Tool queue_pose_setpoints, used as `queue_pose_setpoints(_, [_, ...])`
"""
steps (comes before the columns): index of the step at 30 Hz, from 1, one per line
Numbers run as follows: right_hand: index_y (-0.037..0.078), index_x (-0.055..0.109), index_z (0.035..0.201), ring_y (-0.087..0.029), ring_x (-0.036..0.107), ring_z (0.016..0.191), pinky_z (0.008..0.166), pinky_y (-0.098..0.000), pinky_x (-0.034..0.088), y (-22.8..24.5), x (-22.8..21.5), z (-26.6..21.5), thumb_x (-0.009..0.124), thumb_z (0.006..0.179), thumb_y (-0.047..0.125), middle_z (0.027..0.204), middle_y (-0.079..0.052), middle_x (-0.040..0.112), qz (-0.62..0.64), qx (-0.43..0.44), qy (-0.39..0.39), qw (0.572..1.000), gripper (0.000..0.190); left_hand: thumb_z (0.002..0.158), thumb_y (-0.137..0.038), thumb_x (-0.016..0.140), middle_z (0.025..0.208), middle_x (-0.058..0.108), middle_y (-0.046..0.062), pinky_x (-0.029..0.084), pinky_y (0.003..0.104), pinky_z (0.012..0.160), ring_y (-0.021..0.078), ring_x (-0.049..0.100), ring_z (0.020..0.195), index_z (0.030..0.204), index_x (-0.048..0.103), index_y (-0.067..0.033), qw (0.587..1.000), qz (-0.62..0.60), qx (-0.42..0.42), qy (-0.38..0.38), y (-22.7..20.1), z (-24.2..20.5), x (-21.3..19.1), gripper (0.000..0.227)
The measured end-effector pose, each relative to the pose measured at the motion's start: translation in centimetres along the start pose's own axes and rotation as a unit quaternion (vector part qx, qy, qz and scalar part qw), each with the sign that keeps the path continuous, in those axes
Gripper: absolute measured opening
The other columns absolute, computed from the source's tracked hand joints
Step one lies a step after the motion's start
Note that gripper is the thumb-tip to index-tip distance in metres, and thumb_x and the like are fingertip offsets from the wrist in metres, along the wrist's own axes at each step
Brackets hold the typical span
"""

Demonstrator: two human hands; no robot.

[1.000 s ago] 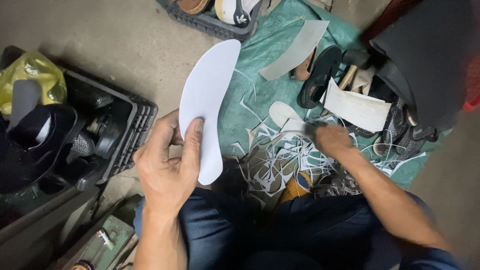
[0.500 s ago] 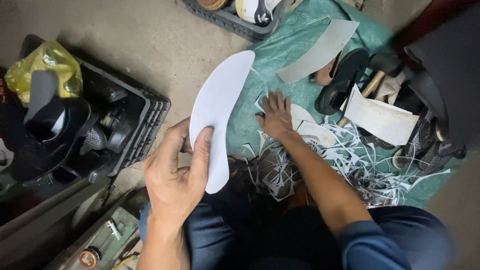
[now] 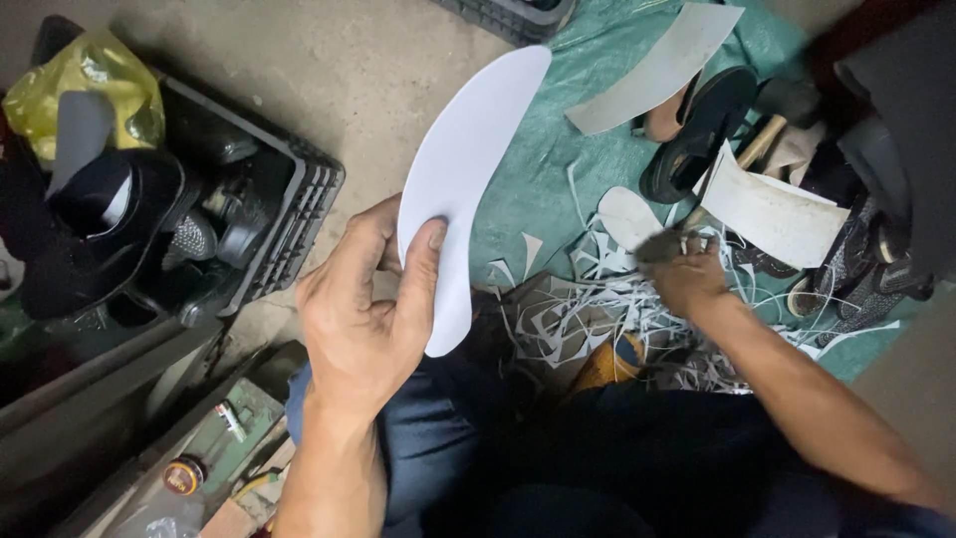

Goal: The person sits on the floor and uses large shears to cut a white shoe insole along a curved edge. They trim the excess material, rotate the insole to cut different sides, and then place the finished piece on a green tarp alongside other cut pieces.

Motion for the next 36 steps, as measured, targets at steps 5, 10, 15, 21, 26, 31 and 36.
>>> queue_pose_setpoints(5, [0.011,0.074,0.082,-0.025,0.069,0.070,0.061,-0.0298,0.064,10.1,-8.5,-3.4,0.073,0.098,0.007,0.076,-0.006,0.071,0.020,-0.189,-0.487,0.853,0.016,0.103,-0.017,0.069,0.078,0.060,0.005,0.043,0.028,0.058,0.0141,0.049,0.060,0.113,0.068,-0.0006,1.000,-0.011,0.016,-0.015,0.0,-0.1,-0.3,0.020])
queue_pose_setpoints(10, [0.019,0.028,0.161,-0.035,-0.003,0.158,0.127,-0.0589,0.002,24.0,-8.7,3.2,0.035,0.099,0.040,0.172,-0.009,0.013,0.224,-0.265,-0.258,0.902,0.066,0.102,-0.015,0.068,0.088,0.069,0.007,0.049,0.029,0.062,0.0152,0.058,0.065,0.114,0.068,0.0004,1.000,-0.002,0.022,-0.005,-0.5,0.1,-0.5,0.019])
queue_pose_setpoints(15, [0.017,0.012,0.165,-0.044,-0.017,0.155,0.122,-0.0657,-0.007,30.3,-5.8,10.2,0.076,0.069,0.068,0.172,-0.015,0.006,0.079,-0.260,-0.291,0.917,0.126,0.101,-0.013,0.068,0.095,0.073,0.010,0.053,0.028,0.068,0.0154,0.067,0.071,0.112,0.067,0.0010,1.000,-0.004,0.017,0.009,-1.0,0.3,-0.6,0.017])
queue_pose_setpoints(21, [0.004,0.044,0.153,-0.039,0.026,0.153,0.125,-0.0623,0.008,27.5,-5.6,8.0,0.055,0.093,0.052,0.158,-0.015,0.043,0.130,-0.281,-0.487,0.817,0.078,0.101,-0.013,0.069,0.084,0.064,0.007,0.049,0.028,0.071,0.0154,0.059,0.069,0.111,0.069,-0.0003,1.000,-0.008,0.004,0.021,-0.9,0.3,-0.4,0.016])
queue_pose_setpoints(26, [-0.003,0.072,0.117,-0.036,0.061,0.112,0.104,-0.0482,0.045,18.0,-4.1,0.8,0.066,0.100,0.037,0.118,-0.017,0.071,0.132,-0.255,-0.663,0.692,0.044,0.101,-0.017,0.072,0.086,0.066,0.005,0.048,0.032,0.068,0.0160,0.058,0.067,0.116,0.070,-0.0028,0.999,0.027,-0.031,0.022,-0.7,-0.3,-0.3,0.021])
queue_pose_setpoints(31, [0.013,0.063,0.098,-0.037,0.055,0.097,0.075,-0.0502,0.050,4.3,-2.8,-3.0,0.065,0.098,0.022,0.099,-0.013,0.062,0.202,-0.207,-0.613,0.736,0.009,0.102,-0.018,0.071,0.084,0.064,0.005,0.047,0.032,0.070,0.0167,0.056,0.069,0.116,0.070,-0.0013,0.999,0.007,-0.017,0.036,-1.4,-0.6,0.7,0.021])
queue_pose_setpoints(36, [-0.004,0.041,0.148,-0.042,0.050,0.112,0.089,-0.0502,0.048,-6.7,-3.9,-2.0,0.087,0.083,0.022,0.132,-0.027,0.052,0.287,0.028,-0.662,0.691,0.084,0.103,-0.015,0.069,0.092,0.067,0.009,0.048,0.033,0.067,0.0181,0.058,0.071,0.118,0.068,0.0024,0.999,-0.016,0.036,0.032,-3.0,-1.2,1.6,0.023])
Point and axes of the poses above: each hand's wrist, its own z-axis towards the middle knuckle, its own x-axis out of the palm, y = z × x, the point moved 7 cm from there along z, towards the middle knuckle
